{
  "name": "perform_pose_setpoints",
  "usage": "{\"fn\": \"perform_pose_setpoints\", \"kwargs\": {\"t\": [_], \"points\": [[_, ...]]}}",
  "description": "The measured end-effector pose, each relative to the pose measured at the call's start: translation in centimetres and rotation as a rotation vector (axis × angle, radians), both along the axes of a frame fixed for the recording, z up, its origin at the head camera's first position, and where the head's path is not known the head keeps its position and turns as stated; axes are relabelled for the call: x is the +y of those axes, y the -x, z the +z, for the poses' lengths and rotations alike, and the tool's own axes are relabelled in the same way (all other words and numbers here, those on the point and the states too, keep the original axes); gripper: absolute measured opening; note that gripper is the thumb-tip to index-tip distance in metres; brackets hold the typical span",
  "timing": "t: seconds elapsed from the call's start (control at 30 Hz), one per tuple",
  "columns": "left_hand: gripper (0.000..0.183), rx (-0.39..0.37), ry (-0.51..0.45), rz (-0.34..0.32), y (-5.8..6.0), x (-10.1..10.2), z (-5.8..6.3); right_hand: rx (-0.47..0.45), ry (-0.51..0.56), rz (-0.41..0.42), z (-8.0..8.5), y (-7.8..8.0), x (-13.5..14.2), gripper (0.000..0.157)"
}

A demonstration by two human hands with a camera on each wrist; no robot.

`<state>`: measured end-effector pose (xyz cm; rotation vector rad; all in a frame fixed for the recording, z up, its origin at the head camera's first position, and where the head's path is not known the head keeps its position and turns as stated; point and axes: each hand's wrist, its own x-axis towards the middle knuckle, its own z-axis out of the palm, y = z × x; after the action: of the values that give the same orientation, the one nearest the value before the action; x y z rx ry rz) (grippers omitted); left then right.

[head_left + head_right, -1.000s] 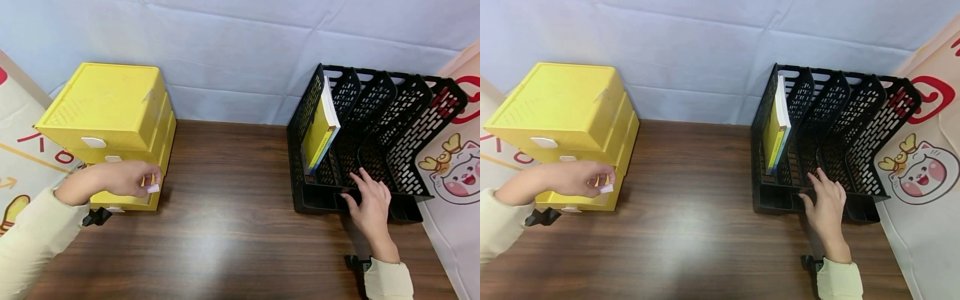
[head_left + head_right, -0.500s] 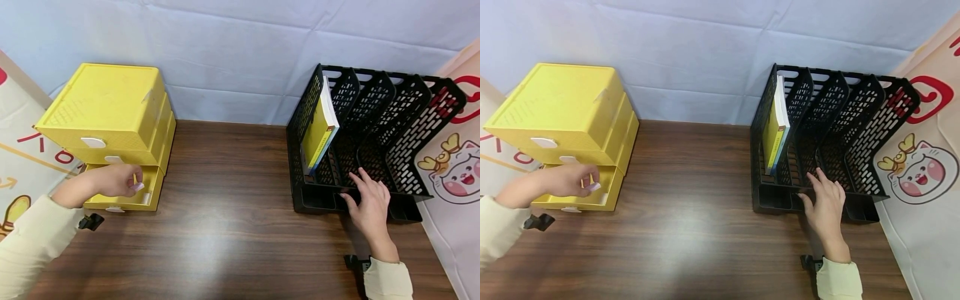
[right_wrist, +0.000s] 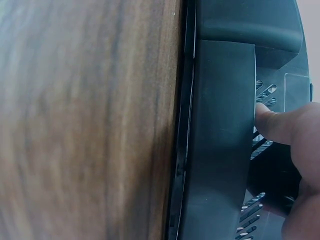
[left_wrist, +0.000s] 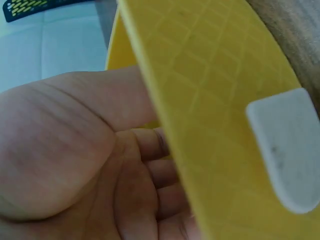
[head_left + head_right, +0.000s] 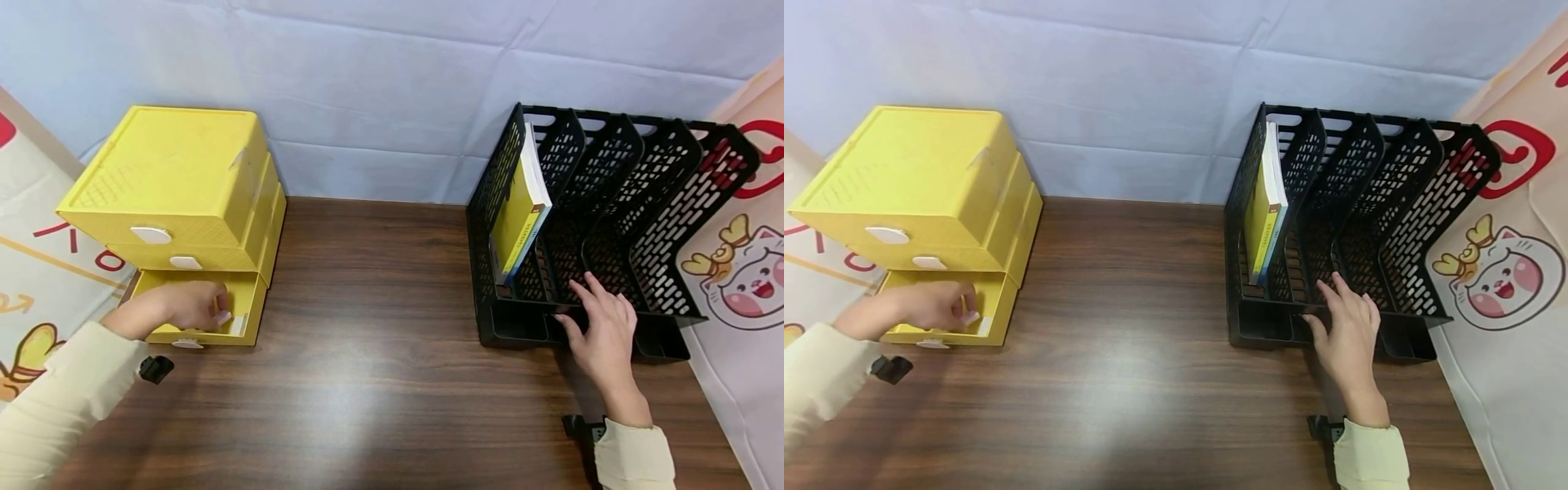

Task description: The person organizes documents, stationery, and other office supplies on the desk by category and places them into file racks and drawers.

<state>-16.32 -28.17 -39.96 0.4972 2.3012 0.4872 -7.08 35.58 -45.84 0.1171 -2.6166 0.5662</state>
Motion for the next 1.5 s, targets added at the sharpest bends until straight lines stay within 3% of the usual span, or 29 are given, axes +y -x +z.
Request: {"fn": "perform_pose_setpoints", "kwargs": {"t": [0.27,0.4,0.87,1.07,1.33,1.5], "points": [[0.006,0.087,-0.008,-0.080,-0.4,0.3,-1.5,0.004,0.002,0.003,0.0,0.0,0.0,0.066],[0.010,0.118,-0.018,-0.092,-0.6,0.4,-1.9,0.004,-0.001,-0.001,0.2,0.0,-0.1,0.065],[0.017,0.097,-0.056,-0.069,-0.3,-0.2,-2.3,-0.007,-0.003,-0.004,0.1,-0.1,-0.1,0.064],[0.021,0.068,-0.117,-0.059,-0.2,-0.3,-2.5,-0.009,-0.004,-0.010,0.2,-0.1,0.1,0.064],[0.022,0.051,-0.206,-0.013,-0.4,-1.0,-1.8,-0.013,-0.003,-0.007,0.0,-0.1,0.1,0.064],[0.010,0.170,-0.231,0.015,-0.8,-1.7,-0.6,-0.010,-0.003,-0.004,0.0,0.0,0.0,0.064]]}}
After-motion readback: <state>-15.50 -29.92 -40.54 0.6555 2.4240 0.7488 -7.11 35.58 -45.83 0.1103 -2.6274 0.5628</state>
